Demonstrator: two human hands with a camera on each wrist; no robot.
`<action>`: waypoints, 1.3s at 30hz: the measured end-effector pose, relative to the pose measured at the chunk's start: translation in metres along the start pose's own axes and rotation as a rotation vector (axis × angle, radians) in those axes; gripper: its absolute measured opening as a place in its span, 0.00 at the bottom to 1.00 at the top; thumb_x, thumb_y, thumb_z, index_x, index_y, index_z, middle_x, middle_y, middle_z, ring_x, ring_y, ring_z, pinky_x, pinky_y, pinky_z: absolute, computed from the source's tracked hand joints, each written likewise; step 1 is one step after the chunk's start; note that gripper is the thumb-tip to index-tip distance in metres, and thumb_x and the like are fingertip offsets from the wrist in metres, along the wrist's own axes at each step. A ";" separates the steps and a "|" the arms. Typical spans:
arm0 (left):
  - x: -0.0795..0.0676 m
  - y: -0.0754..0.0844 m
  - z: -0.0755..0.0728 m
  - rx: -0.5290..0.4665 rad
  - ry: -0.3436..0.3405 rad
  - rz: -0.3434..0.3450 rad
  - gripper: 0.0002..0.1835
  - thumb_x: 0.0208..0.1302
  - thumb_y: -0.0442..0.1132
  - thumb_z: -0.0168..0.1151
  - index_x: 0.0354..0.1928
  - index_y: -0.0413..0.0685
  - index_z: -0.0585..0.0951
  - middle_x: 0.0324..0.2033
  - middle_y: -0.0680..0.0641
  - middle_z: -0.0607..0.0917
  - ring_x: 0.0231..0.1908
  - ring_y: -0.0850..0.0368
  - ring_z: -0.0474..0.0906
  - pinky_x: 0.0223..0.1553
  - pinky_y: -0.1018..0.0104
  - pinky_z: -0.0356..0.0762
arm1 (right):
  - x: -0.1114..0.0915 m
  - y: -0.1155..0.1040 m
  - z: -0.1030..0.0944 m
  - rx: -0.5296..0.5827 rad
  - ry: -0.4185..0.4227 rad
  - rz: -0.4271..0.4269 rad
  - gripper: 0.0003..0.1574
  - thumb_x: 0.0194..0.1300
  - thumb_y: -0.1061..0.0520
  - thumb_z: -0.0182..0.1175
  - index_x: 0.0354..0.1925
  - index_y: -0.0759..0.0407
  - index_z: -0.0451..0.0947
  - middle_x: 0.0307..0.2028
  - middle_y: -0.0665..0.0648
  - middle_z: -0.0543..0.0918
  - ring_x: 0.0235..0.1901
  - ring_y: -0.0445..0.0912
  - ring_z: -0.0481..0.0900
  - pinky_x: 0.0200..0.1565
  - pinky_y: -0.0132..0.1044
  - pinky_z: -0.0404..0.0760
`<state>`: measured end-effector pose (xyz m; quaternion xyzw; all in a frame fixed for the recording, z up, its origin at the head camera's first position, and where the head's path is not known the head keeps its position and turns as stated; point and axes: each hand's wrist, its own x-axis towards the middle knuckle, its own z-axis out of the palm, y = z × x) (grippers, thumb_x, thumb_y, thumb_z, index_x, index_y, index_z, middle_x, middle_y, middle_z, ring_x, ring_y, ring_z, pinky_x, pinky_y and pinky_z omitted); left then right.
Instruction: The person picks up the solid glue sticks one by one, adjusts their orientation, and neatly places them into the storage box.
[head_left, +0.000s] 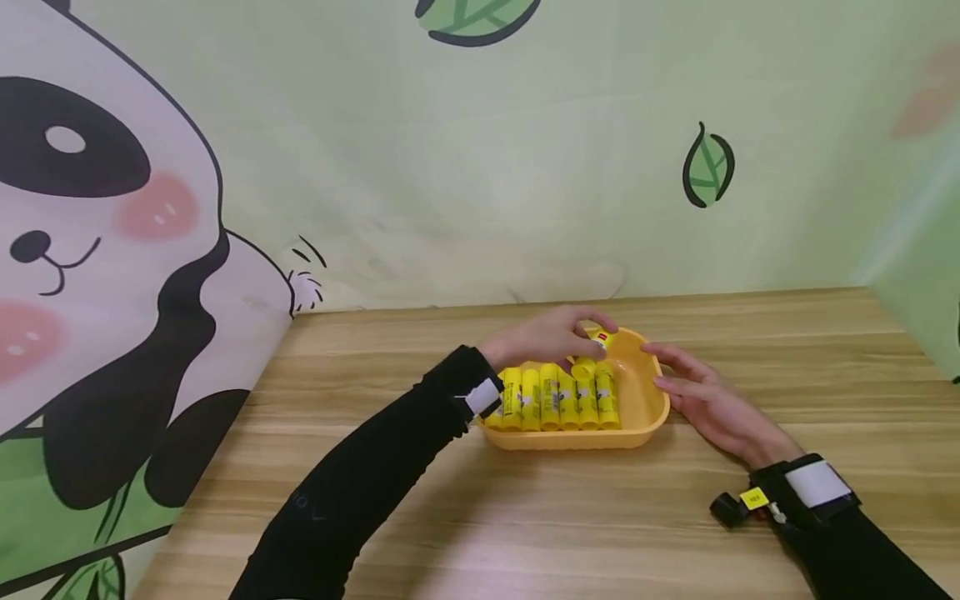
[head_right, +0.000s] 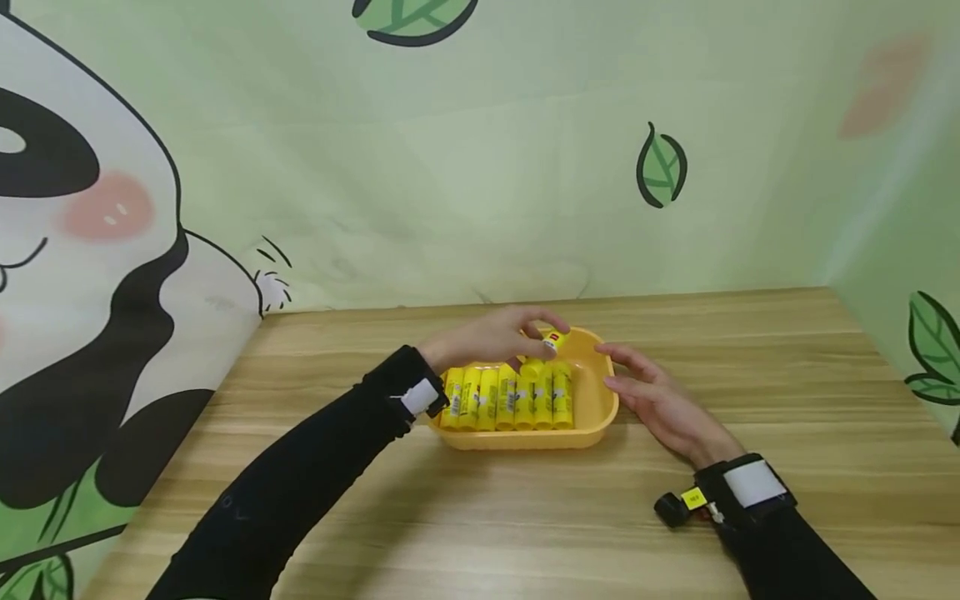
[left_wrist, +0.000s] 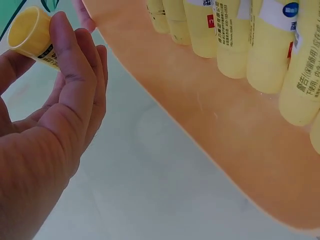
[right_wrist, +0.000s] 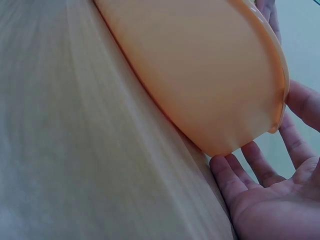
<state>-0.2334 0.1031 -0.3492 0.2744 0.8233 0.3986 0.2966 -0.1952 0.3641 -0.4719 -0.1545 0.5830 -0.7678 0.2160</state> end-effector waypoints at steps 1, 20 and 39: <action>0.001 0.000 0.001 0.002 -0.003 -0.005 0.24 0.68 0.41 0.59 0.64 0.46 0.70 0.52 0.47 0.78 0.42 0.54 0.78 0.40 0.64 0.81 | 0.000 0.001 0.000 0.001 -0.003 0.000 0.33 0.74 0.61 0.47 0.73 0.60 0.51 0.72 0.59 0.45 0.67 0.49 0.58 0.58 0.34 0.71; 0.029 0.012 0.028 0.105 -0.015 -0.104 0.27 0.63 0.40 0.65 0.61 0.41 0.70 0.36 0.44 0.77 0.23 0.54 0.74 0.32 0.66 0.82 | 0.000 0.003 -0.003 -0.010 -0.015 -0.028 0.32 0.74 0.61 0.47 0.72 0.61 0.52 0.72 0.62 0.46 0.68 0.53 0.52 0.60 0.31 0.68; 0.055 0.018 0.048 0.172 -0.058 -0.230 0.27 0.60 0.39 0.68 0.58 0.41 0.69 0.38 0.47 0.76 0.28 0.51 0.78 0.36 0.65 0.82 | 0.000 0.005 -0.007 0.027 -0.016 -0.044 0.29 0.74 0.63 0.46 0.70 0.59 0.57 0.69 0.57 0.53 0.66 0.45 0.59 0.60 0.30 0.68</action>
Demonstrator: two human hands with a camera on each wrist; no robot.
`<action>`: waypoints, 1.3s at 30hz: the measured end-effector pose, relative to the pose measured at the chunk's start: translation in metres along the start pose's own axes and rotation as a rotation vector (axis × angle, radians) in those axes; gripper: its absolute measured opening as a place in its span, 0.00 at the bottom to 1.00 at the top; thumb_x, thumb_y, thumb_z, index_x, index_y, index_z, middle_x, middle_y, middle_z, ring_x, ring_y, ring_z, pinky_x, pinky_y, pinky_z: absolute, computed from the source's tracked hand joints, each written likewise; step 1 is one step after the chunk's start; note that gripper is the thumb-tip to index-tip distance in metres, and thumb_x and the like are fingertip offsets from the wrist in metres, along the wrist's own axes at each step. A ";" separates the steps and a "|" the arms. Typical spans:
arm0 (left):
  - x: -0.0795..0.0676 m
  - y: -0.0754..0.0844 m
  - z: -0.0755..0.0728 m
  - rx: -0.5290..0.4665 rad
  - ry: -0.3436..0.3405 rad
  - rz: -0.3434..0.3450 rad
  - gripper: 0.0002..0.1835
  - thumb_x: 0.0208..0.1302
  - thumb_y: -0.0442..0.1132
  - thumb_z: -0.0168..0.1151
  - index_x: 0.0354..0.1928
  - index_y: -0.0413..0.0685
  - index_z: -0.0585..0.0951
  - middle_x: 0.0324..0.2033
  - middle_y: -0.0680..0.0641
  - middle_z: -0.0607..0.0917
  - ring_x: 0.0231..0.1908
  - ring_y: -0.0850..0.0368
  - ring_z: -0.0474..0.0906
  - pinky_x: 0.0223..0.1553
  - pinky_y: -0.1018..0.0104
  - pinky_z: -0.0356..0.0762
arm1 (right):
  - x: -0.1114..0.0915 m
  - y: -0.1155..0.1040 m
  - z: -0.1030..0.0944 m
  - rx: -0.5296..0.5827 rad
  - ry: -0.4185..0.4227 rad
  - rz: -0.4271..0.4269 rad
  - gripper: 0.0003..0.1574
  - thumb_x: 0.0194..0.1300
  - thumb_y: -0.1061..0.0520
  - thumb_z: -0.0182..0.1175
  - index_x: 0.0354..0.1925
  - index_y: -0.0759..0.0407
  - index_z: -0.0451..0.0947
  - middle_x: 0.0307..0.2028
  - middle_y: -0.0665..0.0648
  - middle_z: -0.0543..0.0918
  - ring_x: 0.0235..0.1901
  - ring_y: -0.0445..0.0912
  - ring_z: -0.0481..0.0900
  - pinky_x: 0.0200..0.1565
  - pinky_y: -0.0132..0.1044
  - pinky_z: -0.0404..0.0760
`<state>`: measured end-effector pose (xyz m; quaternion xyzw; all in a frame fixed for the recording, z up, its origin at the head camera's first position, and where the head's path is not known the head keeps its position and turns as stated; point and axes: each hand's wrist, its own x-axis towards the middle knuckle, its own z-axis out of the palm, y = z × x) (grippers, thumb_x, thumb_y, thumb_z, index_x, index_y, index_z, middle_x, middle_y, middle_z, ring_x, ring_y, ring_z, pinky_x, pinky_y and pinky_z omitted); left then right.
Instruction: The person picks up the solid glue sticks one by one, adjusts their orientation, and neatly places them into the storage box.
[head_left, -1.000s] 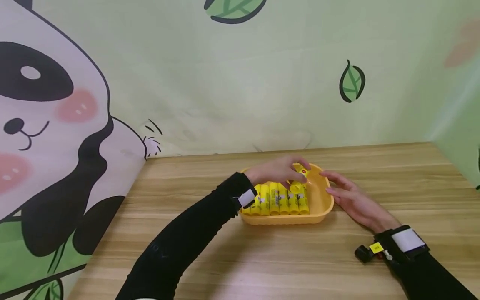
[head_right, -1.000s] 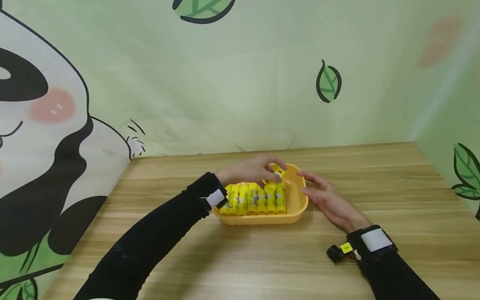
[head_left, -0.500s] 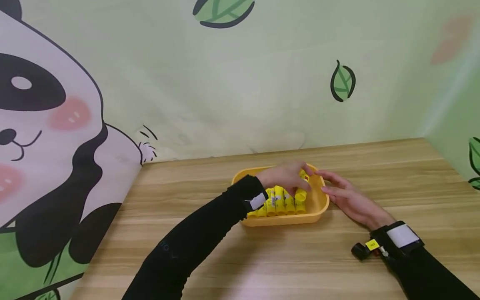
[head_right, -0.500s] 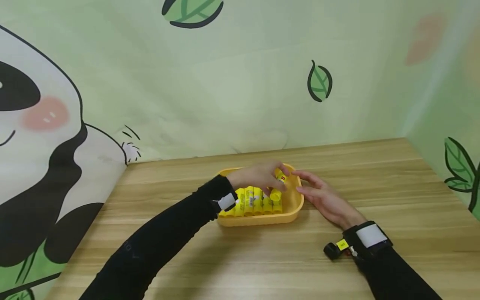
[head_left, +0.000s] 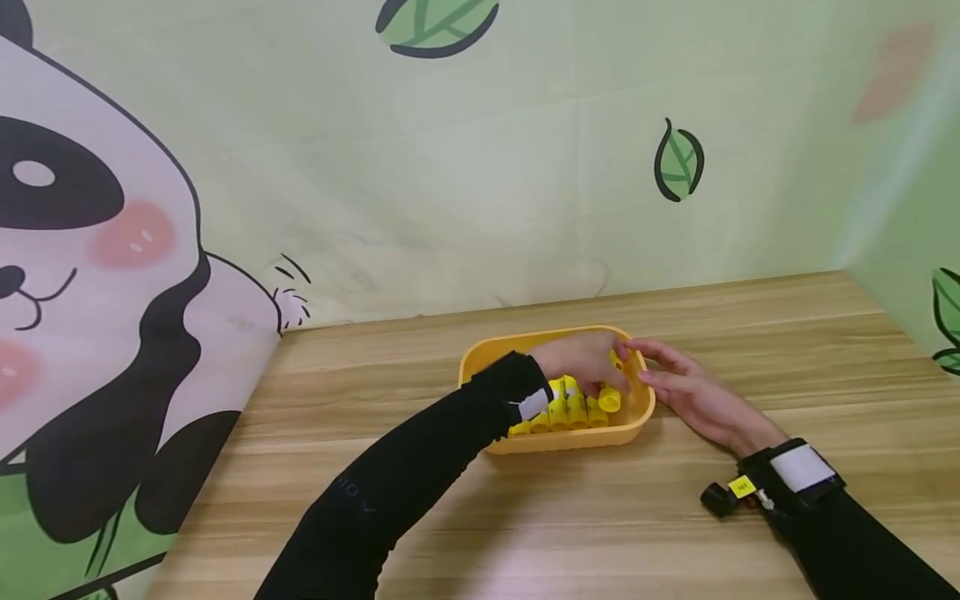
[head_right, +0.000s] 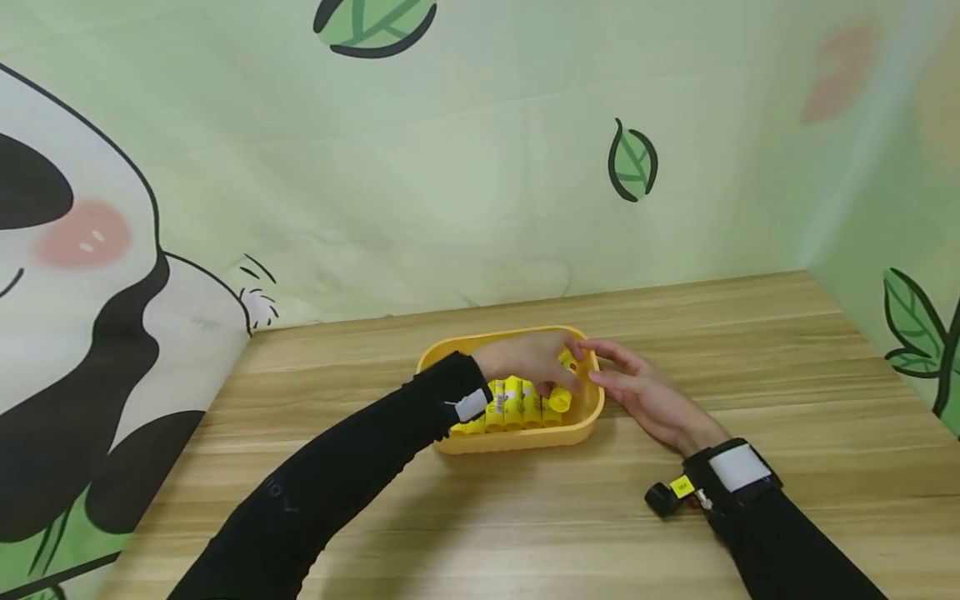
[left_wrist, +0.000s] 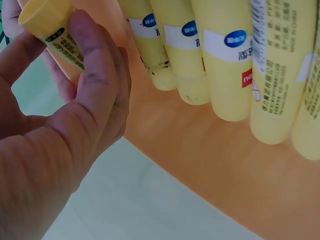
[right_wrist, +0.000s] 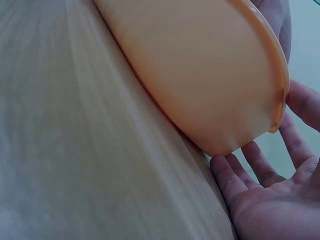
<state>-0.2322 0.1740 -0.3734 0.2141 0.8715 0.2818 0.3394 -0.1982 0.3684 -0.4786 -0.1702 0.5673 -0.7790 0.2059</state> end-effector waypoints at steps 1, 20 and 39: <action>0.000 0.000 0.000 0.007 0.002 0.000 0.27 0.59 0.39 0.68 0.58 0.41 0.69 0.38 0.47 0.76 0.28 0.52 0.78 0.36 0.66 0.82 | 0.000 0.000 0.000 0.004 -0.001 -0.002 0.29 0.74 0.63 0.46 0.70 0.59 0.57 0.69 0.57 0.53 0.65 0.44 0.60 0.60 0.30 0.68; 0.007 0.009 0.002 0.050 0.020 -0.047 0.20 0.60 0.37 0.67 0.53 0.44 0.73 0.36 0.48 0.76 0.32 0.55 0.74 0.35 0.68 0.81 | -0.002 -0.001 -0.002 0.009 0.001 -0.004 0.29 0.74 0.63 0.47 0.70 0.59 0.56 0.69 0.55 0.55 0.63 0.40 0.63 0.60 0.30 0.67; 0.001 0.009 0.011 0.263 0.034 -0.037 0.14 0.59 0.41 0.68 0.44 0.44 0.78 0.34 0.52 0.78 0.29 0.55 0.81 0.32 0.70 0.81 | 0.000 -0.001 0.000 -0.012 0.003 -0.001 0.30 0.74 0.62 0.48 0.71 0.61 0.55 0.69 0.56 0.52 0.66 0.46 0.58 0.60 0.30 0.68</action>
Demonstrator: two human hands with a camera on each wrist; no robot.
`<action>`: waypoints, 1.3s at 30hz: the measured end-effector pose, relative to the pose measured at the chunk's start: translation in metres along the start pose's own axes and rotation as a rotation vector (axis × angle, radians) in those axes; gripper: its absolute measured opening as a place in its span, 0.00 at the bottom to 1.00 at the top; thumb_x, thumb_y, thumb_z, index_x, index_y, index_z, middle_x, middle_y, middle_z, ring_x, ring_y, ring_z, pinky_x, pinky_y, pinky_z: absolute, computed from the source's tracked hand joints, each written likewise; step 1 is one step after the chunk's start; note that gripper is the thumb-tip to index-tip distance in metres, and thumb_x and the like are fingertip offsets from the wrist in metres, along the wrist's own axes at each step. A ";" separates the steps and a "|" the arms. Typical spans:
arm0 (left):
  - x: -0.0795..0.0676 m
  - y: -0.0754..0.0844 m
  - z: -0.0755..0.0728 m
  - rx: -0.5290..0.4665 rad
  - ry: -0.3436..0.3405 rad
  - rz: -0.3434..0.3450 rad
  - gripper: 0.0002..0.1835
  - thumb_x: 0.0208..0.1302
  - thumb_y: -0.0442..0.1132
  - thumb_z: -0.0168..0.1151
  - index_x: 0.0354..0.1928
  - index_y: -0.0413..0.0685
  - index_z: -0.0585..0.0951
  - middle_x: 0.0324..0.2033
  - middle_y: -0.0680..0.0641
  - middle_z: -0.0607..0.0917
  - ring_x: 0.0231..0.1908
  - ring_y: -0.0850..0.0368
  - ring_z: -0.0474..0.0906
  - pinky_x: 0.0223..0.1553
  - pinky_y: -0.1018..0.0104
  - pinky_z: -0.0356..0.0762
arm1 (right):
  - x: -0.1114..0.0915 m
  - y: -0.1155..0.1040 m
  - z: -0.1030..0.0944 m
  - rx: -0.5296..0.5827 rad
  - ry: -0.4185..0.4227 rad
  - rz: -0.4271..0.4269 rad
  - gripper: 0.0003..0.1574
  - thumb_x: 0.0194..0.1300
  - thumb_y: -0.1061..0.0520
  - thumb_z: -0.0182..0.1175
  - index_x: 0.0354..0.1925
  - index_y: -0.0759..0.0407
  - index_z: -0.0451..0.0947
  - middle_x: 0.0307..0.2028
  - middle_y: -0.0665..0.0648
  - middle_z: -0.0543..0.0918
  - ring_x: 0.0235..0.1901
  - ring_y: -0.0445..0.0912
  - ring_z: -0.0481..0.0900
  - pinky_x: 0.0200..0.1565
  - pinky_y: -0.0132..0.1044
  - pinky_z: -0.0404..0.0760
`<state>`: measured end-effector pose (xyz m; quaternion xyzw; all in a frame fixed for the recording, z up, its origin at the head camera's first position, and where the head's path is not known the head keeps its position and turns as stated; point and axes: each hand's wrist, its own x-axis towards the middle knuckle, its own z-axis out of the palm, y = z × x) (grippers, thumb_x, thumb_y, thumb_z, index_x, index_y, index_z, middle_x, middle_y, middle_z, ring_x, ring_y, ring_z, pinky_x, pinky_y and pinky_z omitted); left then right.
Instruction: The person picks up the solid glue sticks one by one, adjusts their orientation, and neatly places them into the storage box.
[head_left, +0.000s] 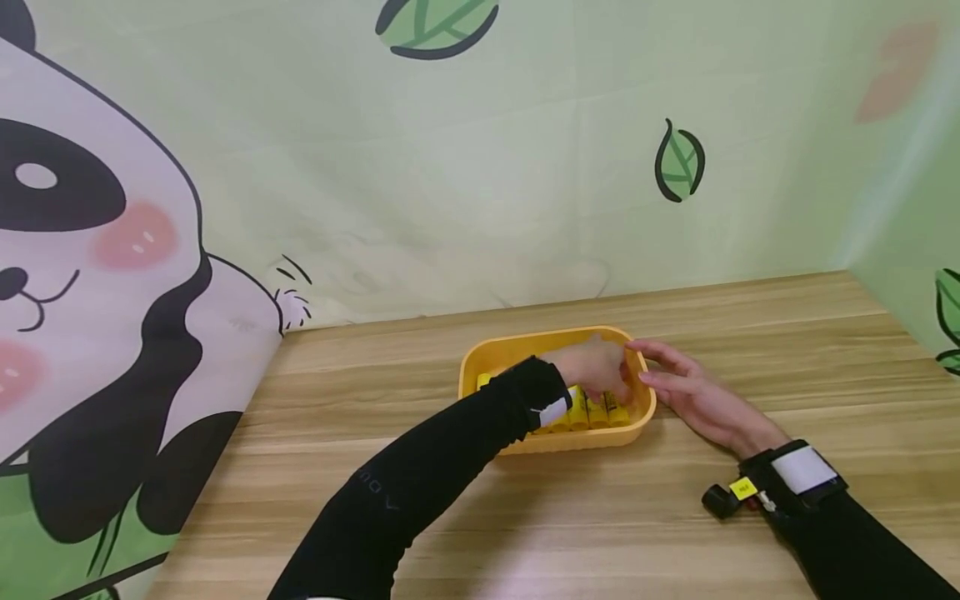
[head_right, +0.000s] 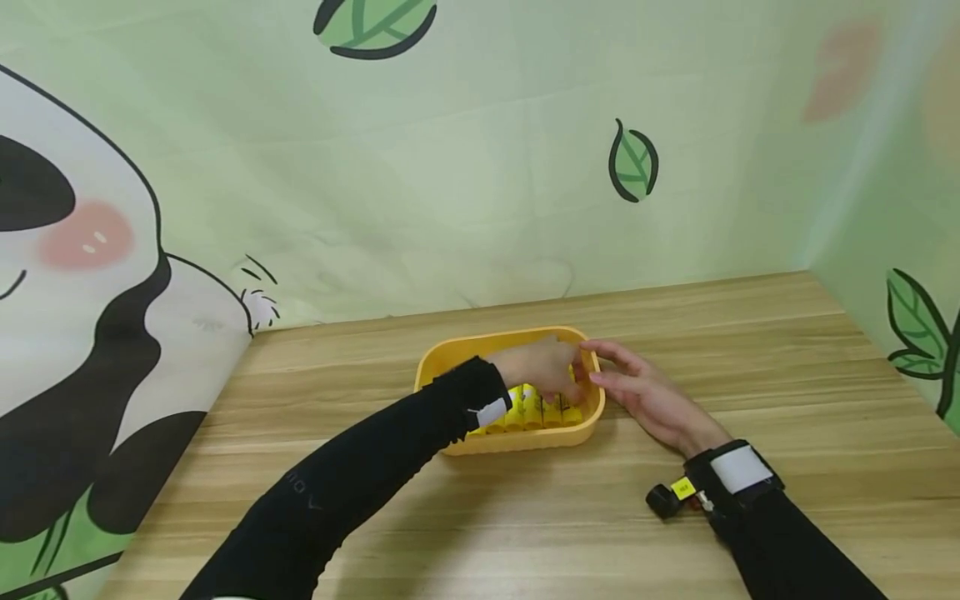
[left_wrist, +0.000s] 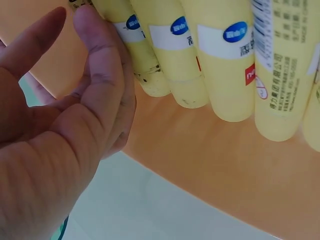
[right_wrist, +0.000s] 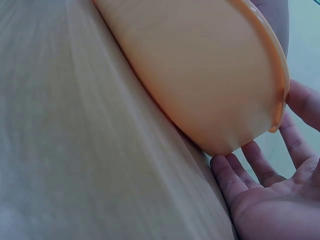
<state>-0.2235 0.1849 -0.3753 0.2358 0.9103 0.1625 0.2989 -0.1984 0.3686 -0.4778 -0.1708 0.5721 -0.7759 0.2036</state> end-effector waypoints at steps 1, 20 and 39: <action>0.000 -0.001 0.000 -0.001 0.000 -0.002 0.14 0.59 0.40 0.68 0.45 0.44 0.78 0.34 0.52 0.78 0.29 0.55 0.81 0.32 0.71 0.81 | 0.000 0.000 0.000 0.000 0.000 0.000 0.30 0.74 0.62 0.48 0.71 0.61 0.55 0.69 0.56 0.52 0.66 0.46 0.57 0.60 0.30 0.68; 0.003 -0.005 0.004 0.019 -0.018 0.030 0.13 0.63 0.39 0.65 0.49 0.47 0.80 0.38 0.53 0.78 0.30 0.58 0.76 0.31 0.74 0.77 | 0.000 0.001 0.000 -0.003 -0.005 0.012 0.30 0.74 0.61 0.48 0.70 0.59 0.56 0.69 0.56 0.50 0.65 0.44 0.58 0.60 0.30 0.68; 0.004 -0.007 0.006 0.055 0.005 0.049 0.12 0.66 0.41 0.62 0.49 0.50 0.80 0.35 0.52 0.78 0.28 0.58 0.74 0.29 0.73 0.74 | 0.000 0.000 0.001 0.005 -0.005 0.008 0.30 0.73 0.62 0.48 0.70 0.58 0.57 0.69 0.56 0.51 0.64 0.42 0.60 0.59 0.30 0.69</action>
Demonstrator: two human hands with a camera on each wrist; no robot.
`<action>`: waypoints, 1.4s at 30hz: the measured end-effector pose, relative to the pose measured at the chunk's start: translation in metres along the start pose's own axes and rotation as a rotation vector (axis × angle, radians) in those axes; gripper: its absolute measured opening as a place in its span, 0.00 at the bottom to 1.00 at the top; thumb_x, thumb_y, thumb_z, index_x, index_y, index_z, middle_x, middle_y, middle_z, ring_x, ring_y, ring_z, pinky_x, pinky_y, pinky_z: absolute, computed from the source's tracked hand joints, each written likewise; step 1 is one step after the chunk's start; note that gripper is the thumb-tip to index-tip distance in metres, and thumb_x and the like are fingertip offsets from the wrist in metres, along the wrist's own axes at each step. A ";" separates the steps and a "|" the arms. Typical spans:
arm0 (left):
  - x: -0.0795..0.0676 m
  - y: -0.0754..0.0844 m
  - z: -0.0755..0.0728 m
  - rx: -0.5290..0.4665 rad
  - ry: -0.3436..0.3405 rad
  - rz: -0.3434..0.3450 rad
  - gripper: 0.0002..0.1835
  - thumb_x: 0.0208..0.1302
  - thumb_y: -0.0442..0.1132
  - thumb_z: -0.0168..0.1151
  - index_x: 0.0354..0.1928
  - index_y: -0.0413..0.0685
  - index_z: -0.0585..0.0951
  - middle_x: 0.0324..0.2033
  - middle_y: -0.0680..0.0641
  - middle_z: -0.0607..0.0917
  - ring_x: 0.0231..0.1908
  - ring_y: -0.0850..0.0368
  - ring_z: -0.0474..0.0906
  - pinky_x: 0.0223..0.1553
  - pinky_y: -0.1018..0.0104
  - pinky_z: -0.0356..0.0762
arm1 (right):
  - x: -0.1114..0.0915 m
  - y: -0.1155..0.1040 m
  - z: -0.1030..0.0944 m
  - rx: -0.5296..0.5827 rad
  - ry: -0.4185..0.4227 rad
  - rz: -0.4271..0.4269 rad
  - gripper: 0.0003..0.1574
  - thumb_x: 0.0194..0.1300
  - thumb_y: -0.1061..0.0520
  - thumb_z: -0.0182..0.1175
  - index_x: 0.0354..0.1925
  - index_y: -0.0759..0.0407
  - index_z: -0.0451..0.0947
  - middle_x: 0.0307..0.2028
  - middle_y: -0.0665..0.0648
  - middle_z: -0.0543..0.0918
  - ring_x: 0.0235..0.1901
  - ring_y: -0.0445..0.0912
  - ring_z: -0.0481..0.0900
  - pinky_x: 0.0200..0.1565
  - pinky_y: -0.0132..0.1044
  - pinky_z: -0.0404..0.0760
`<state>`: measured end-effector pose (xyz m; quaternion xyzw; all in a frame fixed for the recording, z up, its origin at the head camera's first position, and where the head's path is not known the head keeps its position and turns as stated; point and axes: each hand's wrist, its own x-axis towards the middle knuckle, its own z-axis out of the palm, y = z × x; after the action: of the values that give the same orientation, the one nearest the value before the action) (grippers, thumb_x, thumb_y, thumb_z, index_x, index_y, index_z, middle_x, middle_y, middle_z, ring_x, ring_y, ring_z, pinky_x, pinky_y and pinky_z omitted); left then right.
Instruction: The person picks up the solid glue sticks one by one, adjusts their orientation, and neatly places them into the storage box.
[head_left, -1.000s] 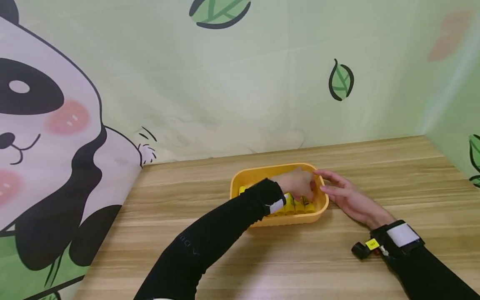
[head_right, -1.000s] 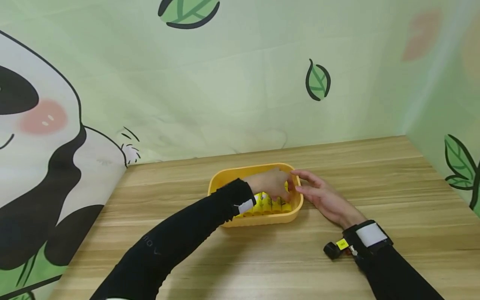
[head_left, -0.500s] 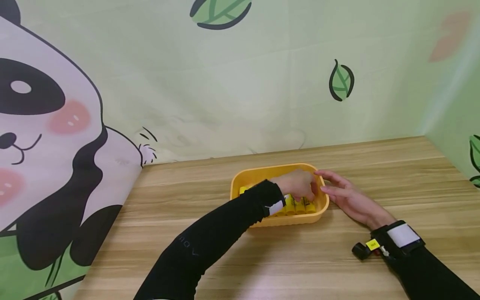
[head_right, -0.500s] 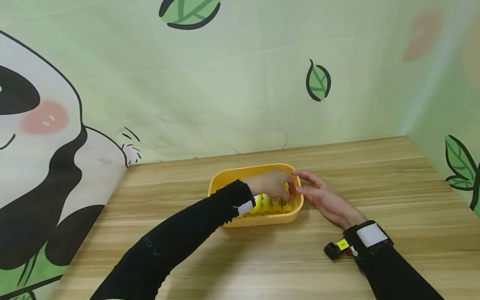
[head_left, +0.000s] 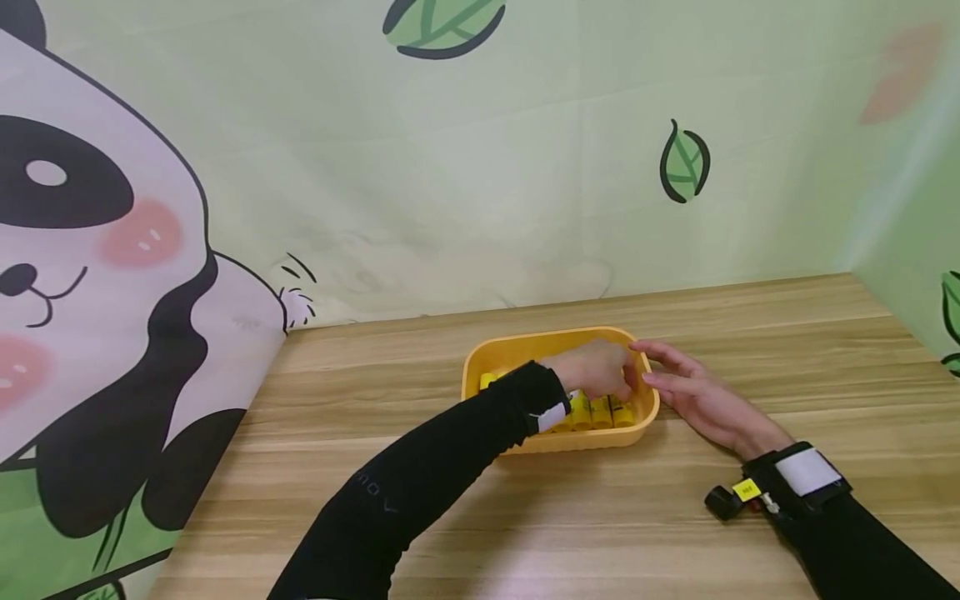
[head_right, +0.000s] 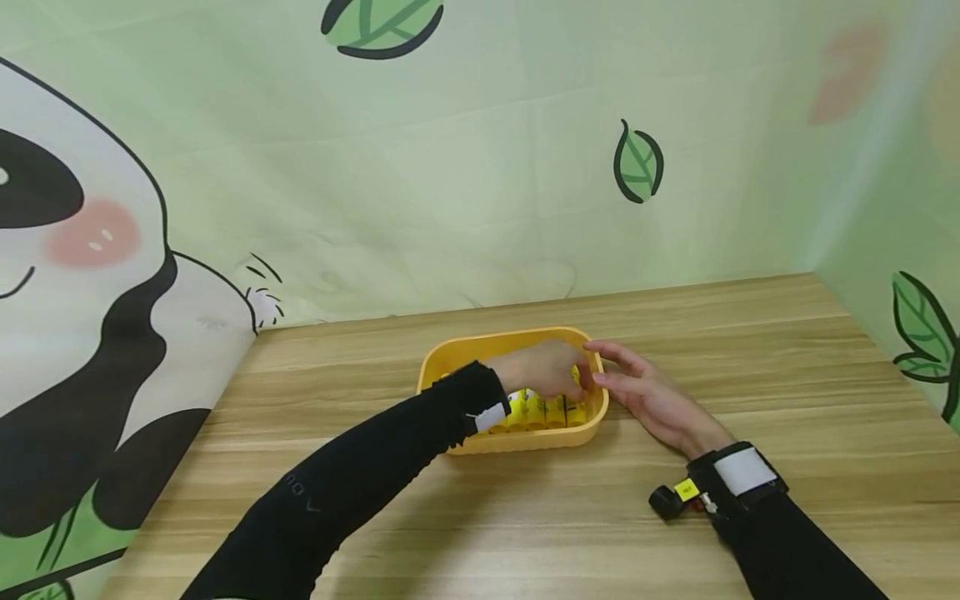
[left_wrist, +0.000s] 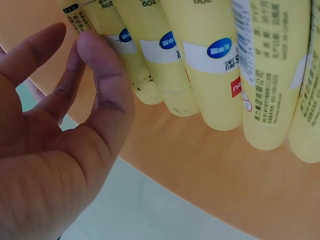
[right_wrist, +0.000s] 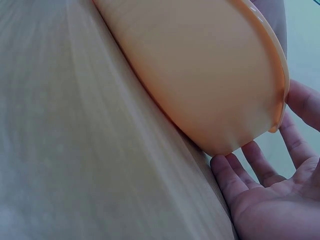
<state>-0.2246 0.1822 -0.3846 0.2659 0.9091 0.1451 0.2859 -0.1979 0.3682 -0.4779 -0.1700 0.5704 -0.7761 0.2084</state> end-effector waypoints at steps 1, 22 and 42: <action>-0.001 0.000 0.000 0.008 0.004 0.002 0.12 0.66 0.42 0.61 0.49 0.51 0.79 0.35 0.53 0.78 0.28 0.58 0.74 0.29 0.72 0.74 | 0.000 0.000 0.000 0.000 -0.001 -0.001 0.30 0.73 0.62 0.48 0.70 0.59 0.57 0.69 0.56 0.51 0.64 0.42 0.60 0.59 0.30 0.69; -0.018 -0.011 0.006 0.316 0.044 0.060 0.22 0.68 0.50 0.57 0.63 0.64 0.74 0.62 0.49 0.68 0.59 0.54 0.64 0.60 0.63 0.64 | -0.004 -0.018 0.001 -0.329 0.071 0.004 0.31 0.75 0.51 0.47 0.71 0.57 0.56 0.72 0.61 0.50 0.69 0.54 0.54 0.64 0.38 0.64; -0.063 -0.023 -0.016 0.066 0.223 0.102 0.27 0.71 0.49 0.54 0.69 0.52 0.67 0.67 0.43 0.63 0.59 0.52 0.69 0.57 0.62 0.71 | -0.001 -0.047 0.065 -1.145 0.115 -0.281 0.31 0.72 0.52 0.54 0.65 0.68 0.63 0.63 0.70 0.62 0.62 0.67 0.61 0.56 0.67 0.64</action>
<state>-0.1995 0.1259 -0.3541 0.3031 0.9249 0.1580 0.1663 -0.1708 0.3282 -0.4139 -0.2869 0.8808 -0.3731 -0.0525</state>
